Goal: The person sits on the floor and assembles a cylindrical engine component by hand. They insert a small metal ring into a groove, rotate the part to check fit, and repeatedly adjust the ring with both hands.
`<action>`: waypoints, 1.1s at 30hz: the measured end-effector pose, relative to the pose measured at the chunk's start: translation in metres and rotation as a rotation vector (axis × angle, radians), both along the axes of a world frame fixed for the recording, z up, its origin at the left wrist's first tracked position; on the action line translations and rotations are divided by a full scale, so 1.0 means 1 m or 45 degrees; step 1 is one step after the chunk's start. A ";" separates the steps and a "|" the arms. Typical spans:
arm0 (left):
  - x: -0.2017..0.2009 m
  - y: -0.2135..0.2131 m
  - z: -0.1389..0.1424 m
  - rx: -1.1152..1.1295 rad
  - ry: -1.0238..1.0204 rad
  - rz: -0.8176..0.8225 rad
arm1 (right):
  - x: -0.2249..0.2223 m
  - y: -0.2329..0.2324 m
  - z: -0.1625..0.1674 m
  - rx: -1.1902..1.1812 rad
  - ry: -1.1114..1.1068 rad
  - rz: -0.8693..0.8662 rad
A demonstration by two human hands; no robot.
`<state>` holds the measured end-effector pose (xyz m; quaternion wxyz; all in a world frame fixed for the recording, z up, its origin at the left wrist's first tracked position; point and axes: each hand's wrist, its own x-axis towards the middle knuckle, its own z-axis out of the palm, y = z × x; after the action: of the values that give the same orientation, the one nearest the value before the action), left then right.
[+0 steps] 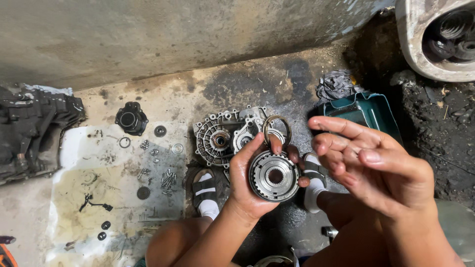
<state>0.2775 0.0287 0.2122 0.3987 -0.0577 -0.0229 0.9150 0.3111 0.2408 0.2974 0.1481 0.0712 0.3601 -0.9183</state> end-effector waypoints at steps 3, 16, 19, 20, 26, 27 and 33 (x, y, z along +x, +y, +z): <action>0.000 -0.001 0.002 -0.026 -0.005 0.005 | -0.001 0.001 -0.001 -0.256 -0.044 0.033; 0.002 -0.003 0.007 -0.030 -0.081 0.037 | -0.003 -0.004 -0.017 0.289 -0.111 -0.113; 0.002 -0.001 0.008 -0.078 -0.119 0.072 | -0.003 -0.006 -0.018 0.395 -0.016 -0.169; 0.002 -0.001 0.009 -0.102 -0.137 0.084 | -0.003 -0.007 -0.018 0.445 0.026 -0.187; 0.003 0.003 0.009 -0.111 -0.311 0.189 | -0.008 -0.007 -0.022 0.485 -0.372 -0.161; 0.004 0.003 0.010 -0.096 -0.291 0.205 | -0.007 -0.007 -0.023 0.389 -0.415 -0.132; 0.003 0.009 0.010 -0.065 -0.140 0.300 | 0.005 -0.009 -0.027 0.203 -0.502 -0.050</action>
<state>0.2807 0.0379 0.2220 0.2850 -0.1147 -0.0281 0.9512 0.3165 0.2321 0.2700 0.1917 0.2681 0.3940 -0.8580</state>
